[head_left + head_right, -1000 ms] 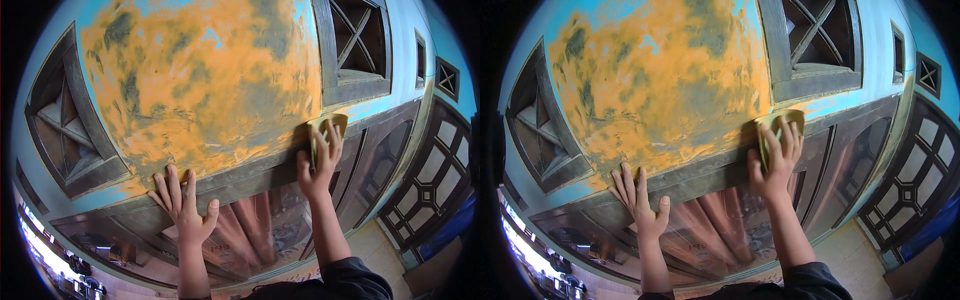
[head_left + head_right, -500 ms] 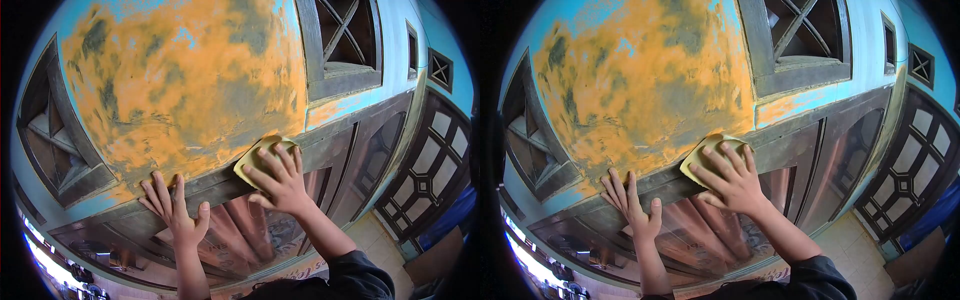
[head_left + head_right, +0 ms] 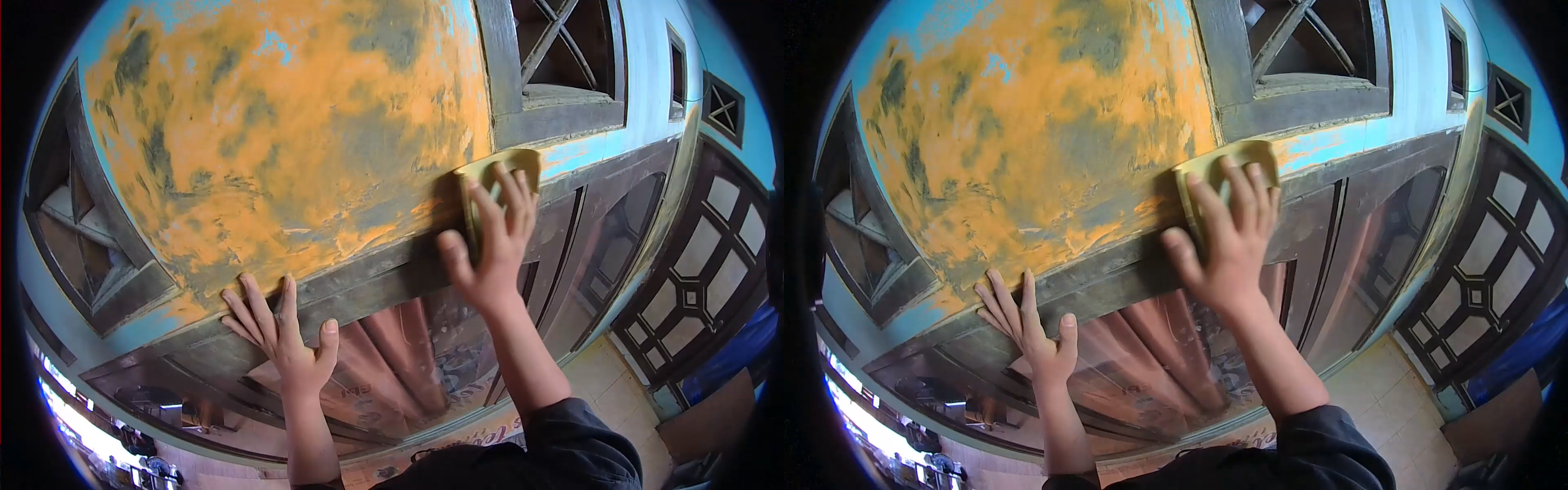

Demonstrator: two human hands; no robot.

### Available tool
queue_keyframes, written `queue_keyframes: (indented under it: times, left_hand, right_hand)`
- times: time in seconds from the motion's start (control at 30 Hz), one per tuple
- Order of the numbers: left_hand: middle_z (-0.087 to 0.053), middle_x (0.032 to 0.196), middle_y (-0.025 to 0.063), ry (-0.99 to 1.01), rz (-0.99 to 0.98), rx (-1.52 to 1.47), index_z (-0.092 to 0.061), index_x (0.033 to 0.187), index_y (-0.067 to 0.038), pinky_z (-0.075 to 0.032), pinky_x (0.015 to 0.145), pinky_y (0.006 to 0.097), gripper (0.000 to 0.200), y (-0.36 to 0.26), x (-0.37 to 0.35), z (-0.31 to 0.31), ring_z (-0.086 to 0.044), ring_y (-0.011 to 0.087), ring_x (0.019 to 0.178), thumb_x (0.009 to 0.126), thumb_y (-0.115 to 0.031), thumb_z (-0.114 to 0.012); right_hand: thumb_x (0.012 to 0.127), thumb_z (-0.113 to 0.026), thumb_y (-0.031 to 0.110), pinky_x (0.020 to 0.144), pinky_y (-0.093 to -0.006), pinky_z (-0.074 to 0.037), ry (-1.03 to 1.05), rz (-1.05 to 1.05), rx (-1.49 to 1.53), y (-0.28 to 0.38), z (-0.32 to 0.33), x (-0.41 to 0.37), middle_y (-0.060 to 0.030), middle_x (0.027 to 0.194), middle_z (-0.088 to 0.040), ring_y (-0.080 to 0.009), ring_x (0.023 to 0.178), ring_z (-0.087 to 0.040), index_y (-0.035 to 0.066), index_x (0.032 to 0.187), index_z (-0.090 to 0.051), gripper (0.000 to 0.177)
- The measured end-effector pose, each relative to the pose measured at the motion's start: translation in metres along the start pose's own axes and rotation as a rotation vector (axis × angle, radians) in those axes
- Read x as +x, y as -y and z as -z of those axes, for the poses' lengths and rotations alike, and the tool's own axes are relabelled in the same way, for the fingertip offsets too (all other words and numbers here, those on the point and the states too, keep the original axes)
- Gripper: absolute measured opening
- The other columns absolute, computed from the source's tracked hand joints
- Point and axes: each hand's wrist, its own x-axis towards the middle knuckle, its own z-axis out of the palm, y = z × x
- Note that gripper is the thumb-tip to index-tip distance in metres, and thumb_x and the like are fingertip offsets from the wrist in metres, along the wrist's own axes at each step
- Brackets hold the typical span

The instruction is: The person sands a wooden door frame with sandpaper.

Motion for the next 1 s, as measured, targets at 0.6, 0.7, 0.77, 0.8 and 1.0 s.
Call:
queue_keyframes:
  times: [0.6,0.7,0.77,0.8,1.0]
  left_hand:
    - [-0.027,0.166,0.0228,0.028,-0.035,-0.094,-0.059,0.145,-0.021,0.011,0.116,0.0713,0.058,-0.001,-0.002,0.003,-0.004,0.0531,0.155,0.093,-0.047,-0.062]
    - [-0.029,0.166,0.022,-0.046,-0.002,-0.143,-0.059,0.145,-0.02,0.012,0.116,0.071,0.059,-0.01,-0.001,-0.003,-0.006,0.0517,0.155,0.093,-0.049,-0.06]
    - [-0.027,0.166,0.0238,0.014,-0.011,-0.045,-0.056,0.146,-0.015,0.011,0.117,0.0701,0.061,-0.022,0.001,-0.002,-0.006,0.051,0.155,0.097,-0.052,-0.054]
    - [-0.026,0.166,0.0248,0.044,-0.022,0.005,-0.055,0.146,-0.013,0.011,0.117,0.0696,0.063,-0.027,0.006,0.0,-0.007,0.0507,0.155,0.099,-0.054,-0.051]
    - [-0.029,0.167,0.0169,0.137,-0.228,0.12,-0.049,0.152,-0.016,0.008,0.118,0.0697,0.066,-0.04,0.071,0.023,-0.011,0.0468,0.156,0.096,-0.052,-0.053]
  right_hand:
    - [0.087,-0.071,0.03,0.124,-0.06,-0.008,-0.062,0.003,0.074,-0.026,-0.007,-0.009,-0.0181,0.159,-0.039,-0.0423,0.153,-0.023,0.019,0.143,-0.057,0.058]
    - [0.089,-0.069,0.044,0.125,-0.059,-0.007,0.151,0.268,0.055,0.002,-0.007,-0.02,-0.0161,0.159,-0.039,-0.0414,0.152,-0.025,0.021,0.143,-0.06,0.059]
    - [0.086,-0.072,0.046,0.125,-0.0582,-0.008,0.278,0.438,-0.003,0.005,-0.002,-0.021,-0.0149,0.159,-0.041,-0.0404,0.152,-0.026,0.023,0.139,-0.063,0.058]
    - [0.085,-0.072,0.046,0.126,-0.058,-0.008,0.269,0.439,-0.019,-0.003,-0.001,-0.017,-0.0144,0.159,-0.041,-0.04,0.152,-0.027,0.023,0.139,-0.063,0.059]
    - [0.093,-0.062,0.056,0.125,-0.0559,-0.011,0.252,0.384,0.017,-0.01,0.009,0.0,-0.011,0.158,-0.043,-0.0361,0.15,-0.032,0.027,0.144,-0.06,0.059]
